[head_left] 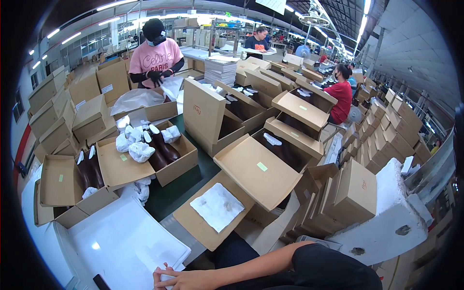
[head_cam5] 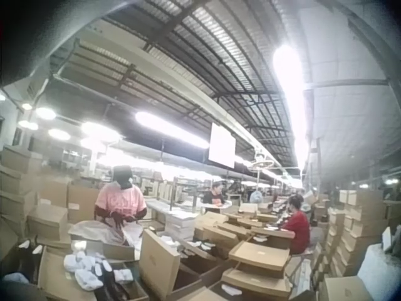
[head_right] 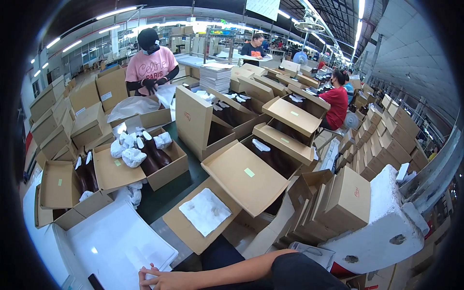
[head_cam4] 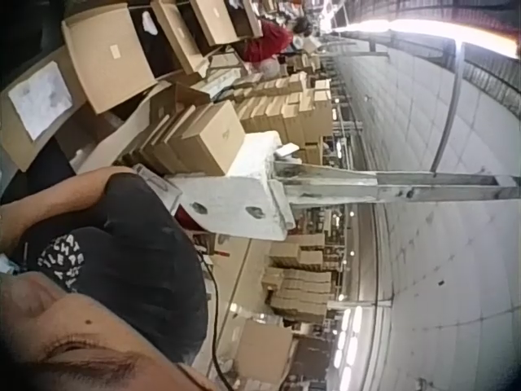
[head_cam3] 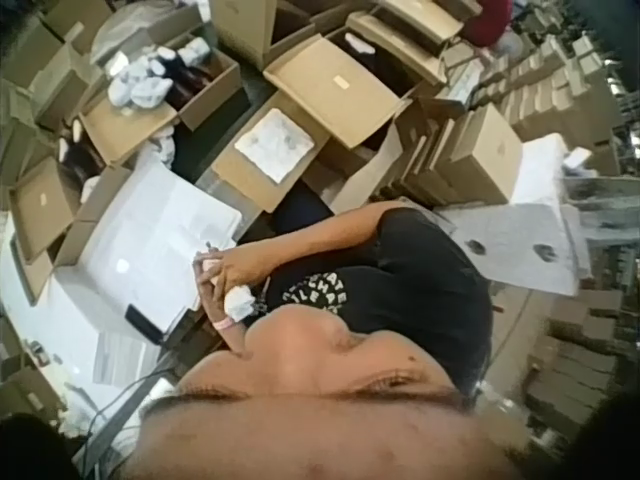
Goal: The recorder is wrapping stuffing or protective paper and placing it into shoe boxes as part of a manufacturing or packaging line.
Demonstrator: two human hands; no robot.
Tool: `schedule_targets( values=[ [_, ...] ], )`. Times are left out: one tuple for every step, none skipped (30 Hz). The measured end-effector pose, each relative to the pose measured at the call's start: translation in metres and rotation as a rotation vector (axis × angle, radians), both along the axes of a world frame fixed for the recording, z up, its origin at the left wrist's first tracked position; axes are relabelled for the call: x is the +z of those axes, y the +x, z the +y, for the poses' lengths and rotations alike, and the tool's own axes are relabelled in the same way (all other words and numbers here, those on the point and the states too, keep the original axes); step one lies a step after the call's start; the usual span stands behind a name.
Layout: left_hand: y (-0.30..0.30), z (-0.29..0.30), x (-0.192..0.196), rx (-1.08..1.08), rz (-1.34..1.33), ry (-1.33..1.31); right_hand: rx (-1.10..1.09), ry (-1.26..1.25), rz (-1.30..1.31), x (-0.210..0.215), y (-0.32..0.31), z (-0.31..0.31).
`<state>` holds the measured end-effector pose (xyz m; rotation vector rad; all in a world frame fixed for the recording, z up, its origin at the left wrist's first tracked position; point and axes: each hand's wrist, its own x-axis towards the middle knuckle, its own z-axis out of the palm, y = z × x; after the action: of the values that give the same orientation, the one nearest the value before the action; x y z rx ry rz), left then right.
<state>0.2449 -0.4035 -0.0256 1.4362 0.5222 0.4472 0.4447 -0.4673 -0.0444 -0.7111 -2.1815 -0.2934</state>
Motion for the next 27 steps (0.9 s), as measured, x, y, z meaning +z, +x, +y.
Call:
schedule_targets(
  values=[
    [-0.019, 0.004, -0.030, 0.036, 0.018, -0.122, 0.042, -0.296, -0.049, 0.046, 0.004, -0.010],
    [-0.024, 0.006, -0.044, 0.047, 0.029, -0.241, 0.059, -0.589, -0.106, 0.081, 0.011, -0.021],
    [-0.016, 0.004, -0.041, 0.033, 0.024, -0.243, 0.045, -0.592, -0.108, 0.092, 0.016, -0.028],
    [-0.001, -0.007, -0.025, 0.056, -0.009, -0.262, -0.058, -0.592, 0.040, 0.099, 0.020, -0.034],
    [0.010, -0.017, -0.006, 0.096, -0.040, -0.279, -0.142, -0.587, 0.188, 0.101, 0.020, -0.034],
    [0.020, -0.021, 0.007, 0.130, -0.074, -0.297, -0.140, -0.587, 0.185, 0.098, 0.019, -0.035],
    [0.022, -0.010, 0.011, 0.036, -0.146, -0.415, -0.148, -0.611, 0.288, 0.092, 0.017, -0.038],
    [0.021, -0.005, 0.007, 0.040, -0.146, -0.417, -0.155, -0.637, 0.394, 0.090, 0.014, -0.040],
    [0.021, -0.001, -0.001, 0.047, -0.041, -0.456, -0.171, -0.591, 0.423, 0.088, 0.011, -0.043],
    [0.021, 0.001, -0.007, 0.053, 0.065, -0.495, -0.169, -0.594, 0.423, 0.087, 0.010, -0.046],
    [0.020, 0.003, -0.011, 0.047, 0.068, -0.498, -0.205, -0.576, 0.465, 0.086, 0.009, -0.050],
    [0.019, 0.005, -0.013, 0.026, 0.019, -0.636, -0.241, -0.556, 0.506, 0.086, 0.009, -0.053],
    [0.019, 0.006, -0.016, 0.006, -0.030, -0.774, -0.245, -0.557, 0.507, 0.085, 0.007, -0.054],
    [0.020, 0.008, -0.017, -0.014, -0.080, -0.908, -0.261, -0.528, 0.665, 0.083, 0.005, -0.054],
    [0.022, 0.009, -0.017, -0.033, -0.132, -1.042, -0.275, -0.495, 0.822, 0.081, 0.004, -0.053],
    [0.025, 0.009, -0.018, -0.034, -0.132, -1.040, -0.275, -0.493, 0.822, 0.076, 0.004, -0.050],
    [0.027, 0.009, -0.017, 0.025, -0.094, -0.981, -0.304, -0.578, 0.941, 0.070, 0.004, -0.046],
    [0.030, 0.008, -0.016, 0.084, -0.057, -0.921, -0.332, -0.663, 1.061, 0.064, 0.004, -0.044],
    [0.027, 0.005, -0.025, 0.173, 0.018, -0.810, -0.325, -0.813, 1.141, 0.059, 0.002, -0.045],
    [0.029, 0.003, -0.021, 0.170, 0.018, -0.813, -0.329, -0.814, 1.140, 0.060, 0.001, -0.044],
    [0.030, 0.002, -0.016, 0.071, -0.095, -0.749, -0.196, -0.853, 1.273, 0.062, -0.001, -0.044],
    [0.029, 0.001, -0.008, -0.023, -0.207, -0.681, -0.055, -0.890, 1.404, 0.063, -0.004, -0.043],
    [0.030, 0.003, -0.001, -0.023, -0.208, -0.686, -0.059, -0.894, 1.403, 0.061, -0.003, -0.041],
    [0.032, 0.008, 0.006, -0.154, -0.090, -0.474, -0.143, -0.986, 1.436, 0.058, 0.000, -0.038],
    [0.025, 0.007, 0.019, -0.259, 0.044, -0.235, -0.186, -1.073, 1.468, 0.059, -0.001, -0.035],
    [0.026, 0.007, 0.020, -0.262, 0.042, -0.236, -0.190, -1.072, 1.468, 0.057, 0.003, -0.032],
    [0.028, 0.005, 0.021, -0.247, 0.053, -0.248, -0.220, -1.104, 1.475, 0.054, 0.009, -0.029]
  ],
)
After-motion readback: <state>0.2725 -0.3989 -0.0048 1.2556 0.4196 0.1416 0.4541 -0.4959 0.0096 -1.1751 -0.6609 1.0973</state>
